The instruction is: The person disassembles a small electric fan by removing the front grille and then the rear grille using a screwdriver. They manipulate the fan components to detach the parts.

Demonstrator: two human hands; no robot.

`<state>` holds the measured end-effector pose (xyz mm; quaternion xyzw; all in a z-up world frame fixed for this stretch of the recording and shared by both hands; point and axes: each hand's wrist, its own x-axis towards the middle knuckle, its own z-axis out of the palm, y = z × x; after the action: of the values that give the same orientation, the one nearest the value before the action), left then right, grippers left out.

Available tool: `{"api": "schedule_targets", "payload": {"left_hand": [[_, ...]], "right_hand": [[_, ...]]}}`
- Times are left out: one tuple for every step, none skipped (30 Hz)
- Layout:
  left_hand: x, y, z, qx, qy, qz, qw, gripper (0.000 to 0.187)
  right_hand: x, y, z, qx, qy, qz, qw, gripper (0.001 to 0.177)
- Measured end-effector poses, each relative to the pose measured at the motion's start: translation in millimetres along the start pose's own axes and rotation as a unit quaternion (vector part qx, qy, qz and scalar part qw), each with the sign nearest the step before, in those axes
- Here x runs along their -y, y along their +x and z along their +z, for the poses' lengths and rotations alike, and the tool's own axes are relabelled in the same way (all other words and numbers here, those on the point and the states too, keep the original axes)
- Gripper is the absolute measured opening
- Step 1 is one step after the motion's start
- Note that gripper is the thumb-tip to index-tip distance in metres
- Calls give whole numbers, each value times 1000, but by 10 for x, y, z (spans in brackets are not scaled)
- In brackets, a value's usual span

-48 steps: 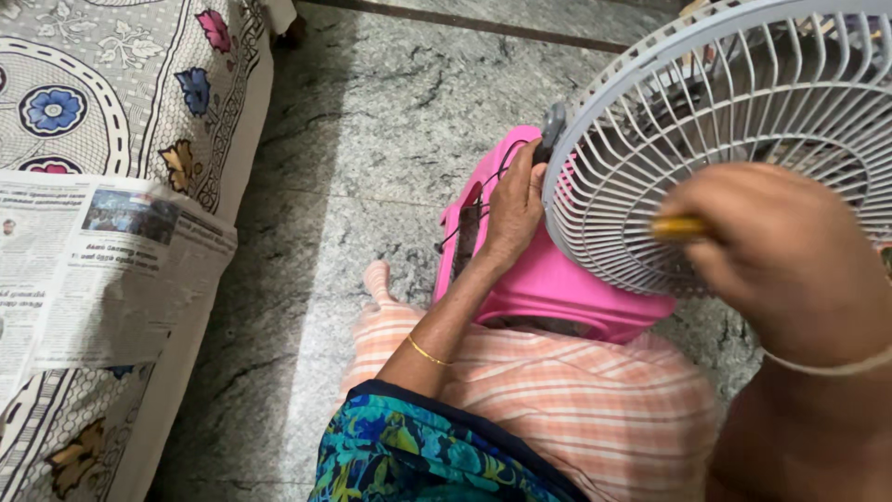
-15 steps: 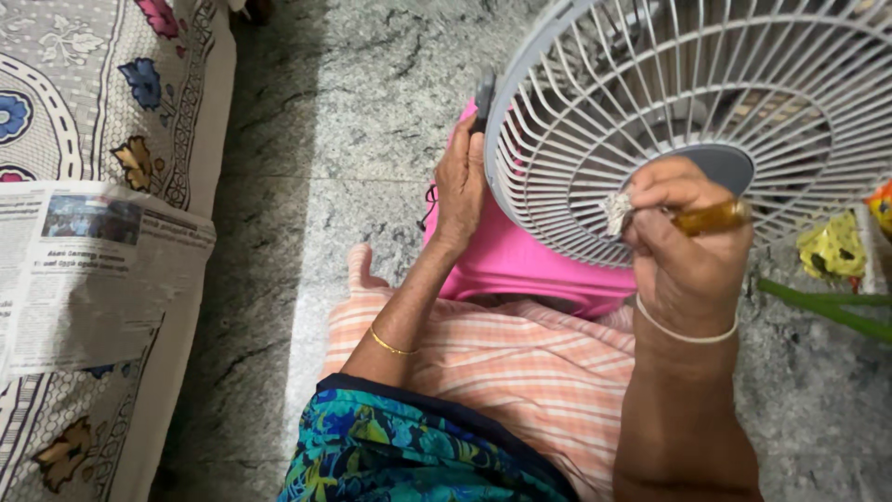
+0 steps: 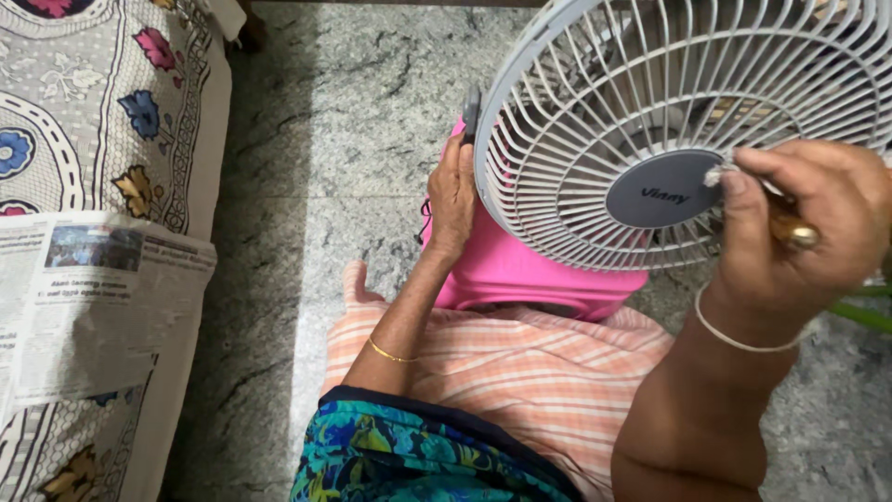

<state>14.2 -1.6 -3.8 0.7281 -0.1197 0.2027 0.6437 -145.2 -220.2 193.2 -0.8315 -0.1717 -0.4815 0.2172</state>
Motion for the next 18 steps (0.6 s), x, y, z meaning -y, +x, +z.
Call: {"api": "schedule_targets", "payload": {"left_hand": [[24,-14,-1,-5,3,15,1000,39],[43,-29,5,-4,0,14,1000,39],[57,-33,3,-3,-2,14,1000,38],[65,-40,-1,-1,-4,14,1000,37],[68,-51,1,1,0,6,1000,38],[65,-62,2,3,4,-3,1000,38],[51,-45,7,3,6,-8,1000,38],[31,-32,9,0,13,-9,1000,39],[11,-40,3,-1,20,-10,1000,40],[-12,-50,-7,-3,27,-12,1000,41],[-42,-49,-16,-10,17,10,1000,42],[-75,-53,-28,-16,6,32,999,42],[-108,-69,-39,-23,-6,52,998,42],[-143,-88,-52,-24,-7,46,999,43],[-179,-110,-75,-24,-7,39,999,43],[-217,-136,-99,-25,-6,33,999,43],[-257,-156,-119,-25,-14,34,999,43],[-299,-175,-142,-26,-21,35,999,43]], "right_hand": [[-13,33,53,0,-14,-31,999,7],[-15,54,170,3,-53,-88,995,6],[11,58,299,4,-91,-143,986,6],[63,33,468,3,-74,-122,990,5],[133,-9,581,4,-58,-100,993,5],[204,-60,615,42,-34,-78,995,5],[276,-96,626,78,-12,-59,995,7],[343,-125,616,98,-16,-60,993,9],[410,-162,577,118,-19,-60,991,12],[469,-187,524,138,-22,-59,988,16],[503,-183,523,138,9,-35,990,15],[531,-170,518,137,40,-10,990,14],[553,-159,493,137,72,14,988,14],[568,-147,479,131,92,37,986,15],[583,-141,459,124,113,59,984,16],[593,-141,443,117,134,82,981,19],[595,-145,435,117,136,110,978,20],[594,-159,420,118,139,138,974,21]]}}
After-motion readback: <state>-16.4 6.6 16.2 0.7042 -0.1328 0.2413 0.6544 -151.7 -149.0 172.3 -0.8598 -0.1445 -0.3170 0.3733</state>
